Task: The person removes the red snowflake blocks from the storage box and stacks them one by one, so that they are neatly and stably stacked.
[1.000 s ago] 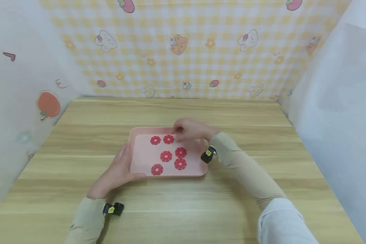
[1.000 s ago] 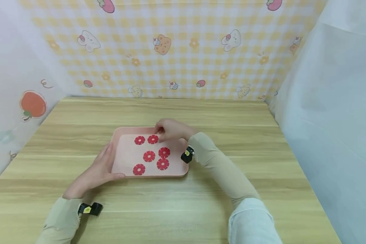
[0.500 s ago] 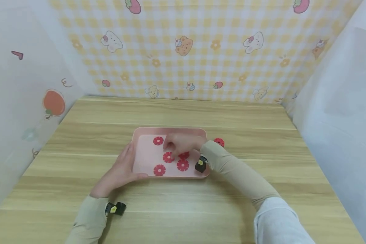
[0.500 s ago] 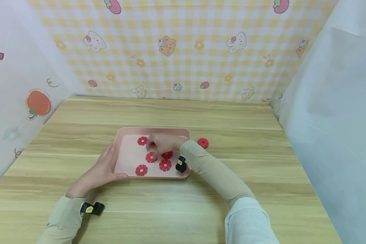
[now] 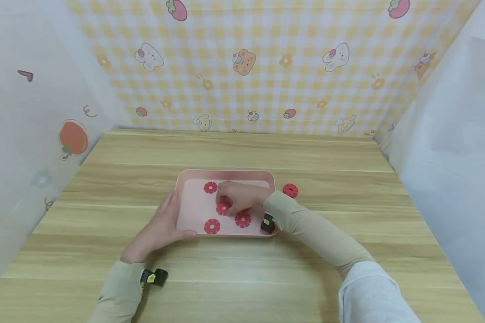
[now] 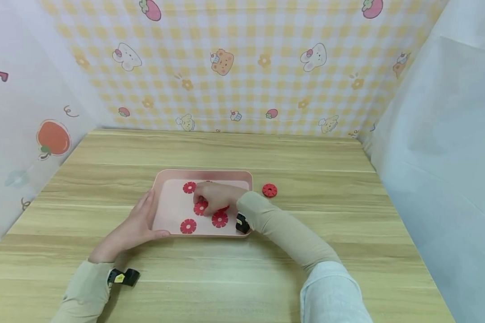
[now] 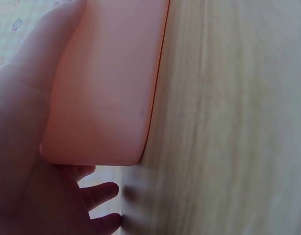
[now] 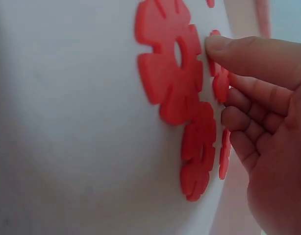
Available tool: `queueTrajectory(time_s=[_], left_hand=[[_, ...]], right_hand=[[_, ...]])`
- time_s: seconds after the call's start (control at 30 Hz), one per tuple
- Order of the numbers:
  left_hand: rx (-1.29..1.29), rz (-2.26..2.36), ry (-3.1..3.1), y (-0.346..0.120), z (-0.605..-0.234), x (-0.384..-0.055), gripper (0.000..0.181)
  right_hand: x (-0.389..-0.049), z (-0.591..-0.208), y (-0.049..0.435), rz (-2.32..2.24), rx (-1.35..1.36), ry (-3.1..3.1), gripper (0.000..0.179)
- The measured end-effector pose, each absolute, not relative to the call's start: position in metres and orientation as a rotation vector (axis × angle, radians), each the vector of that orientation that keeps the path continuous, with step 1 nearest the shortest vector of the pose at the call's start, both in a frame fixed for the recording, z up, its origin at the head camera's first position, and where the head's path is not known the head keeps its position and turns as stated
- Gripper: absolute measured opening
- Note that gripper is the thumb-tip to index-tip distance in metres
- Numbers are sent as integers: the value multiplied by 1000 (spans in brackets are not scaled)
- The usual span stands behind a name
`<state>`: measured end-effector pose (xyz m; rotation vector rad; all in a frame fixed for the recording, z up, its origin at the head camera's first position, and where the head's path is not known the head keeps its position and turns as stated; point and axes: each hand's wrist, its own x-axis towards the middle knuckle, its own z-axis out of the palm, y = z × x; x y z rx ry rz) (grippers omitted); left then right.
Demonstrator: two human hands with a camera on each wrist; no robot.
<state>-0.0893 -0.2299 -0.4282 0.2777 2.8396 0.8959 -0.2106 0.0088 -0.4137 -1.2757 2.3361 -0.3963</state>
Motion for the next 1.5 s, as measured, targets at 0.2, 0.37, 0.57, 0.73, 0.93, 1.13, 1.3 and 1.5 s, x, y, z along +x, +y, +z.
queueTrajectory(time_s=[0.2,0.37,0.57,0.73,0.93,1.13,1.3,1.5], left_hand=[[276,908,2840,-229,-427,-89,134],[279,910,2837,-229,-430,-90,134],[283,905,2844,-229,-431,-90,134],[284,892,2852,-229,-431,-90,134],[288,877,2861,-229,-432,-91,135],[312,881,2865,-227,-431,-94,135],[339,893,2876,-225,-431,-97,134],[365,910,2894,-226,-433,-94,133]], right_hand=[[-208,-416,9,-377,-1300,2380,36],[-207,-414,12,-409,-1217,2391,35],[-212,-401,20,-447,-1167,2410,32],[-218,-386,29,-456,-1157,2459,39],[-222,-373,48,-599,-1123,2436,41],[-225,-367,79,-657,-1156,2506,33],[-227,-366,102,-670,-1120,2562,31],[-228,-371,126,-723,-1086,2579,30]])
